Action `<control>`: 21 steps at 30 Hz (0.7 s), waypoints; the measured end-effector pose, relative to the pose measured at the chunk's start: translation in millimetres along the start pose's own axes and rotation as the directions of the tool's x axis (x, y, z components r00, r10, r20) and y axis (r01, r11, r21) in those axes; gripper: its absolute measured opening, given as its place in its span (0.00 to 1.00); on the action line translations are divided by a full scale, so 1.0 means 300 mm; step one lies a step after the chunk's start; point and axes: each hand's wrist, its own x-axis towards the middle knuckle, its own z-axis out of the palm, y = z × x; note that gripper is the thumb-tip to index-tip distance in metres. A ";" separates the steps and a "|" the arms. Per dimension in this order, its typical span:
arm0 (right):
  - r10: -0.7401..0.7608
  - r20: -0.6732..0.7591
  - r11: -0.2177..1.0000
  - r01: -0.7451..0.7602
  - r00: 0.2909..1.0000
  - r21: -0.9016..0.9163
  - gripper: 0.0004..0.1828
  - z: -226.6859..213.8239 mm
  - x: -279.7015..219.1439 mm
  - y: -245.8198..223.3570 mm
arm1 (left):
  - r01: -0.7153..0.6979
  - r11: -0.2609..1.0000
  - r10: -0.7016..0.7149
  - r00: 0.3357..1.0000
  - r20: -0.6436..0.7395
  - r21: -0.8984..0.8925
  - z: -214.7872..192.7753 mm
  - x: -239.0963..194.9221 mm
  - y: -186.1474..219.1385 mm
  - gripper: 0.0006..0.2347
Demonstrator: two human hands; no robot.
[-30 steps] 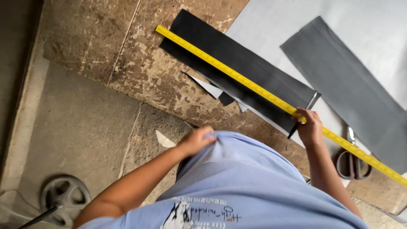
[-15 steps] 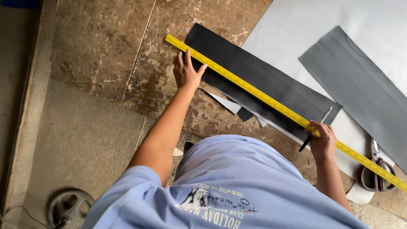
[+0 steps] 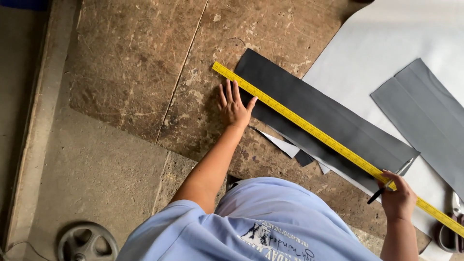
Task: Measuring, marking, and cutting strips of fabric using a ruler, pen, and scissors on a workbench.
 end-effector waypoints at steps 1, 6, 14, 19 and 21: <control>-0.013 -0.019 1.000 0.013 1.000 -0.011 0.16 0.003 -0.002 0.000 | 0.024 1.000 -0.024 1.000 0.009 0.018 -0.004 0.000 0.010 0.40; -0.002 -0.036 0.999 0.003 0.999 0.033 0.16 0.007 0.005 0.000 | 0.071 0.997 -0.066 0.991 -0.117 0.039 0.048 0.008 0.038 0.43; -0.170 -0.195 0.984 0.156 0.966 -0.085 0.27 -0.090 -0.071 0.185 | -0.079 0.992 0.052 0.966 -0.251 -0.096 0.128 0.004 -0.015 0.42; -0.031 -0.340 0.997 0.004 0.940 -0.081 0.21 -0.126 -0.179 0.352 | -0.058 0.998 0.060 0.984 -0.168 0.015 0.048 0.003 0.011 0.41; 0.008 -0.387 0.999 -0.026 0.922 -0.041 0.20 -0.109 -0.178 0.396 | -0.081 0.994 0.093 0.980 -0.173 0.078 0.025 0.014 0.015 0.42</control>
